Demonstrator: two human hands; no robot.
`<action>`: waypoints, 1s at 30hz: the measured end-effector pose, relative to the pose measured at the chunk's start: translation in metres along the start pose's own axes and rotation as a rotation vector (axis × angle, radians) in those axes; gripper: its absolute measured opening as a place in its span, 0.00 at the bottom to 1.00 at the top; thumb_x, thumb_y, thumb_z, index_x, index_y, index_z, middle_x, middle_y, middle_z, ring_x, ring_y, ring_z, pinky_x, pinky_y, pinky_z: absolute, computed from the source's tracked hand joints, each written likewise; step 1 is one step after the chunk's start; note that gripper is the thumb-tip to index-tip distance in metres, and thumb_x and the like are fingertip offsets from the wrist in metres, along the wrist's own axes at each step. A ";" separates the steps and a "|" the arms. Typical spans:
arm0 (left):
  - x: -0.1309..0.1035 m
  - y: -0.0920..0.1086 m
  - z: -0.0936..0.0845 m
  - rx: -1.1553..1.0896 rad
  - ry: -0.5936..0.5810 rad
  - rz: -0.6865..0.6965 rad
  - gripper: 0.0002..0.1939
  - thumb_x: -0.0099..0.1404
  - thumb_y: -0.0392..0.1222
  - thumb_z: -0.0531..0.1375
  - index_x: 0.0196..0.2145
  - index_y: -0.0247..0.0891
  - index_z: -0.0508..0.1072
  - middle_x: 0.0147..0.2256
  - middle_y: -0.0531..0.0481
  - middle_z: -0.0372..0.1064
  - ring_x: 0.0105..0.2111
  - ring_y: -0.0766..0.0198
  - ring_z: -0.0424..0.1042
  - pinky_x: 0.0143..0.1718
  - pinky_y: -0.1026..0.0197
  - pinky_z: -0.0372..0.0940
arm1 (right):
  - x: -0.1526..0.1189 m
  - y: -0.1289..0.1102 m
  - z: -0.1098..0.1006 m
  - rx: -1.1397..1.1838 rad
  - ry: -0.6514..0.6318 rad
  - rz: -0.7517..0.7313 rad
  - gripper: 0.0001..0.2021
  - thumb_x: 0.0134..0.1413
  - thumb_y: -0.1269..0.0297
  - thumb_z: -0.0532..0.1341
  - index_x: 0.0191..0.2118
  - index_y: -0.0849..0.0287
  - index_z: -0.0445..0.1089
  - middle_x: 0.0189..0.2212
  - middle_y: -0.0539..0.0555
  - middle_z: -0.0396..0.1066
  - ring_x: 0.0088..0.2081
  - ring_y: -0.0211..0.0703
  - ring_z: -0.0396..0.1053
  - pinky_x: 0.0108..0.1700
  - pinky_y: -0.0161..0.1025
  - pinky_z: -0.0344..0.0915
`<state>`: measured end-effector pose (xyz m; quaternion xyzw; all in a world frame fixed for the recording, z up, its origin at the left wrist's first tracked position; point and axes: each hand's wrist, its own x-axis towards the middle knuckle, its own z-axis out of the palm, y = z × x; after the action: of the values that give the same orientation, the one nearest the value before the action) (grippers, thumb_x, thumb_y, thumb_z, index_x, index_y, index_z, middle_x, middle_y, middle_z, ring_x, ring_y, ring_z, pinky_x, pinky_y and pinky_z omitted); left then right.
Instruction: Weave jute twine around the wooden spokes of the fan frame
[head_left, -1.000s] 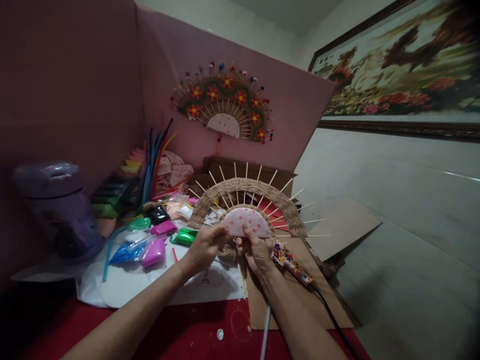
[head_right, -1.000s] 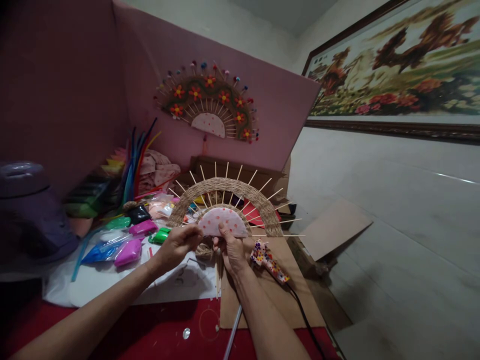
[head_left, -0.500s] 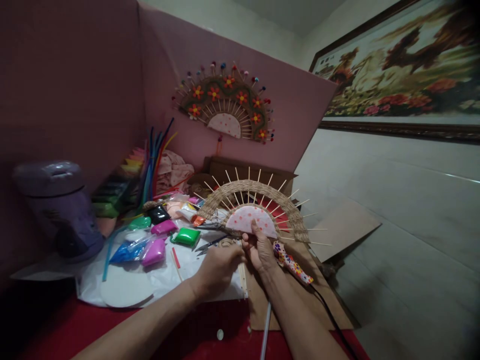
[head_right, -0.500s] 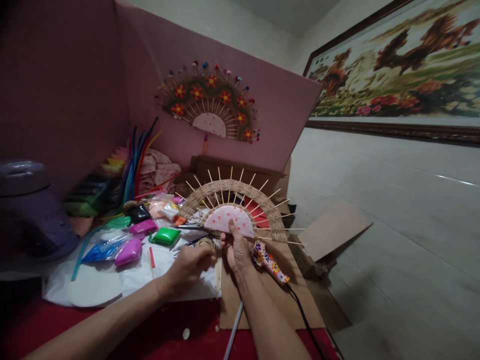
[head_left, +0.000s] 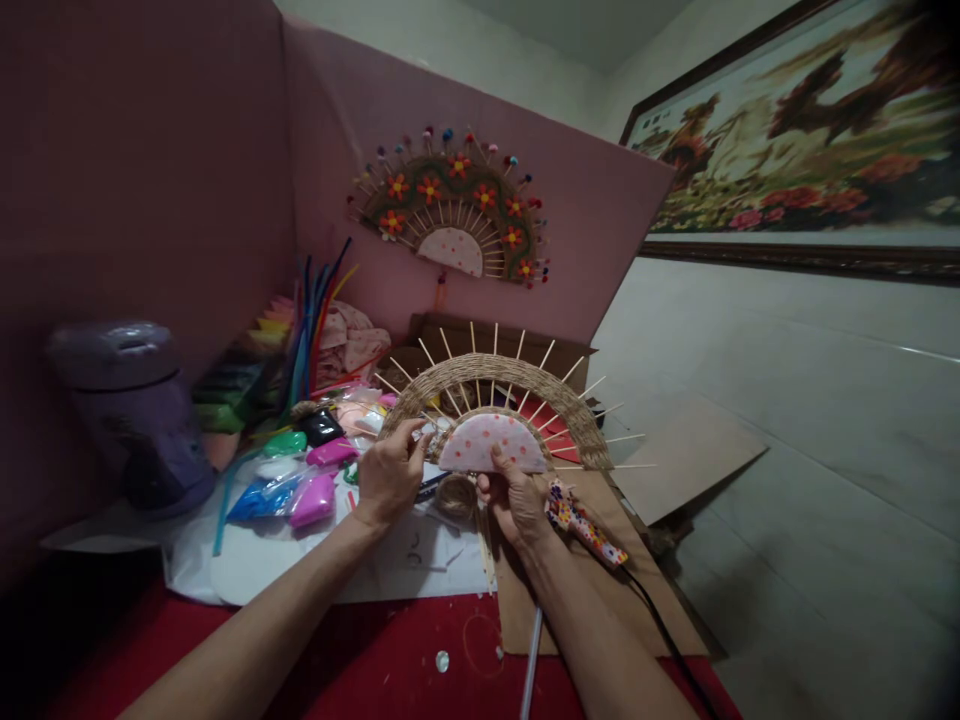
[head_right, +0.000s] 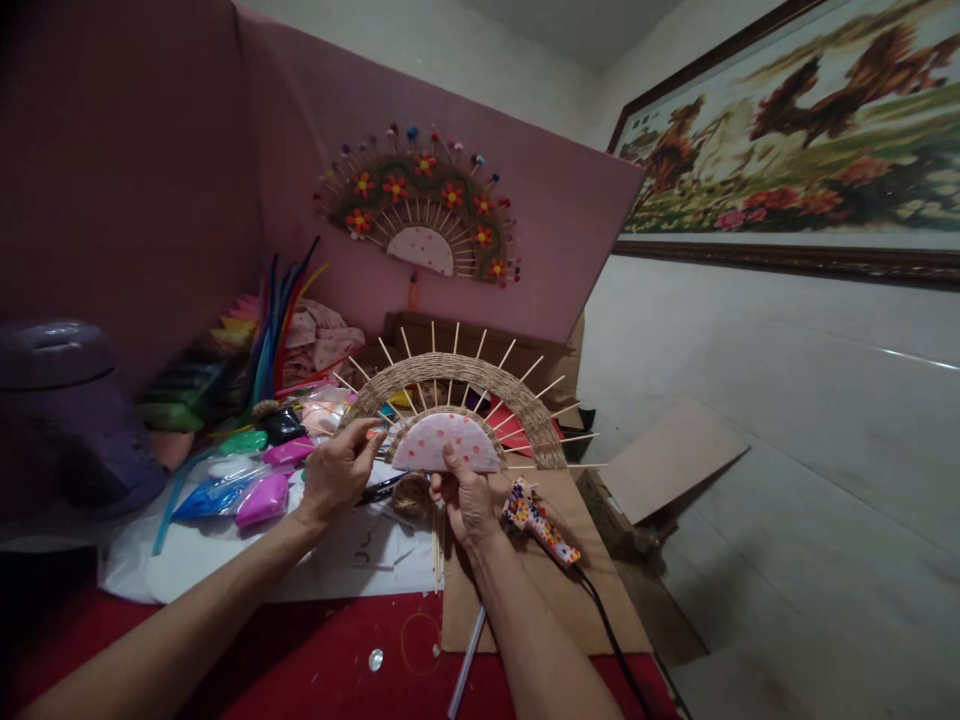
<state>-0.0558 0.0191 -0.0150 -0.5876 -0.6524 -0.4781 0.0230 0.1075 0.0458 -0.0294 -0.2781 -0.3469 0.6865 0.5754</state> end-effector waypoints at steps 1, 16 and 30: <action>0.000 -0.001 0.000 0.014 -0.012 -0.006 0.14 0.62 0.45 0.55 0.42 0.40 0.74 0.27 0.48 0.74 0.28 0.59 0.71 0.27 0.63 0.55 | 0.000 0.001 -0.001 -0.017 -0.017 0.011 0.16 0.38 0.59 0.70 0.25 0.62 0.64 0.13 0.45 0.64 0.14 0.29 0.60 0.14 0.26 0.55; -0.023 0.015 0.004 -0.512 -0.459 0.352 0.08 0.61 0.33 0.51 0.25 0.38 0.64 0.22 0.54 0.62 0.23 0.68 0.59 0.27 0.66 0.55 | 0.007 -0.001 -0.005 0.047 0.052 -0.043 0.17 0.36 0.61 0.71 0.25 0.61 0.62 0.13 0.43 0.63 0.14 0.29 0.59 0.13 0.25 0.54; -0.075 0.048 -0.003 -0.208 -0.643 1.026 0.09 0.50 0.30 0.55 0.31 0.37 0.64 0.27 0.51 0.68 0.23 0.66 0.65 0.20 0.61 0.54 | 0.012 -0.007 -0.007 0.072 0.151 -0.100 0.19 0.33 0.60 0.72 0.30 0.59 0.65 0.16 0.42 0.64 0.15 0.28 0.60 0.13 0.25 0.56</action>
<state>0.0037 -0.0454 -0.0291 -0.9406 -0.2107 -0.2662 -0.0054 0.1152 0.0593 -0.0282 -0.2905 -0.2912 0.6459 0.6432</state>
